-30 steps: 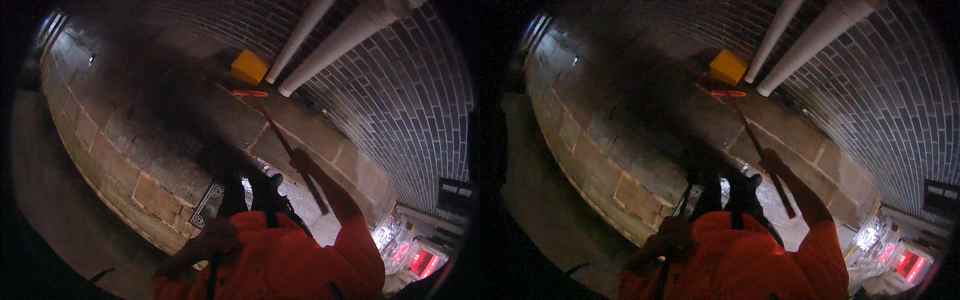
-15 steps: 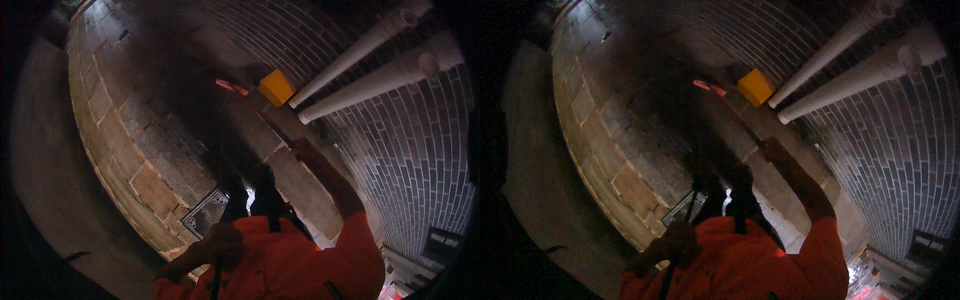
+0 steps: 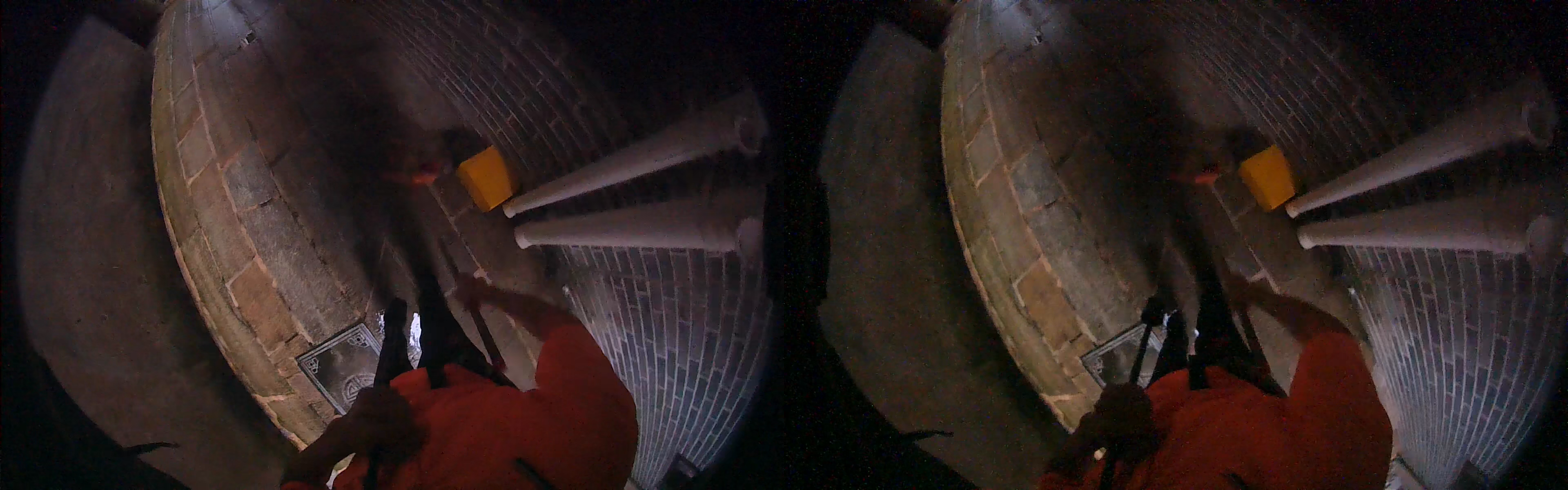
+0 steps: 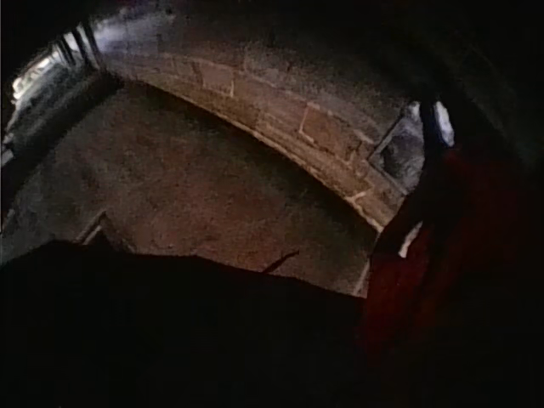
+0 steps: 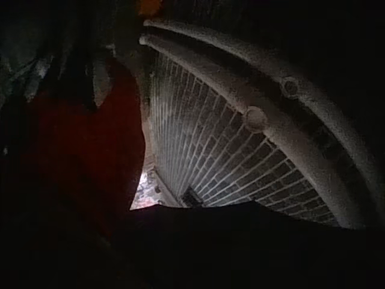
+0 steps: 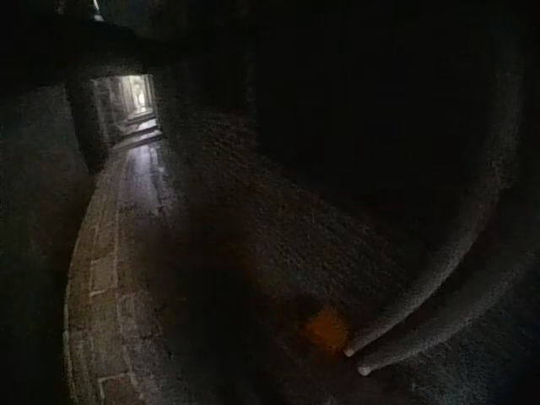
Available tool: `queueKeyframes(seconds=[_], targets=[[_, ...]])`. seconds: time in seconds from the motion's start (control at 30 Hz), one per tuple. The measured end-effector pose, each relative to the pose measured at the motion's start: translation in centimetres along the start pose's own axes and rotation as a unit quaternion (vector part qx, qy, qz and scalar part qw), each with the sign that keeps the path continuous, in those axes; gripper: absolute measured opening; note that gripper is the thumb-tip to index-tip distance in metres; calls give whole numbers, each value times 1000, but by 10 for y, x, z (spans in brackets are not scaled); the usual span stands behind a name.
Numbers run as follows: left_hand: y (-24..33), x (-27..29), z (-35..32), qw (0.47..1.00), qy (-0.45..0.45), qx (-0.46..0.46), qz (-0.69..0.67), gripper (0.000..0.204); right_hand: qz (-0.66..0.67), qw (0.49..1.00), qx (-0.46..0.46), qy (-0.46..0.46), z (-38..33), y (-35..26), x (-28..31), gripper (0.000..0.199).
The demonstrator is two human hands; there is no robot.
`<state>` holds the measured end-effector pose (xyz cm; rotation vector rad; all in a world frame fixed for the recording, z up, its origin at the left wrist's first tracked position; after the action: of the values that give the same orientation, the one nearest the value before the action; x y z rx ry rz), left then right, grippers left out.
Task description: The person sweeps a wet stone-paved outdoor alleyway using a long-handled broom. They move the broom back and forth to push water and debris across the surface, working their way along the narrow passage between brick walls.
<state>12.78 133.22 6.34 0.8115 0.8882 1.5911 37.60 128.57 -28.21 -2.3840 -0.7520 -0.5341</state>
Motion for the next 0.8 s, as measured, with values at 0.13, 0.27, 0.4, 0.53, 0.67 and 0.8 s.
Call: queueKeyframes(seconds=[0.13, 0.27, 0.4, 0.53, 0.67, 0.8], targets=[[10, 13, 16, 999, 39, 17, 33, 15, -5, 997, 48, -68, -77, 13, 40, 17], [3, 13, 19, 997, 71, 21, 34, 15, -54, 997, 54, -33, -40, 25, 118, 17], [1, 5, 15, 988, 128, 51, 69, 14, -155, 985, 75, 22, 77, -20, 170, 17], [8, -10, -4, 979, 174, 63, 87, 14, -227, 970, 67, 58, 141, -55, 175, 17], [27, -31, -35, 964, 233, 81, 99, 14, -278, 954, 115, -13, 113, -53, 74, 17], [46, -64, -62, 948, 285, 87, 114, 14, -289, 935, 165, -123, 32, -38, -46, 17]])
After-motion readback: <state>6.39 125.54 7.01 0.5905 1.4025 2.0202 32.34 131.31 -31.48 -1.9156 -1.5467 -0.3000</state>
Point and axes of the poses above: each hand's wrist, its own z-axis towards the middle knuckle, its own x-axis out of the back of the hand, y = z × x, the point moved 10 cm from there along z, towards the middle knuckle, and after that the axes turned 5 degrees about -z, right-handed, at the moved point
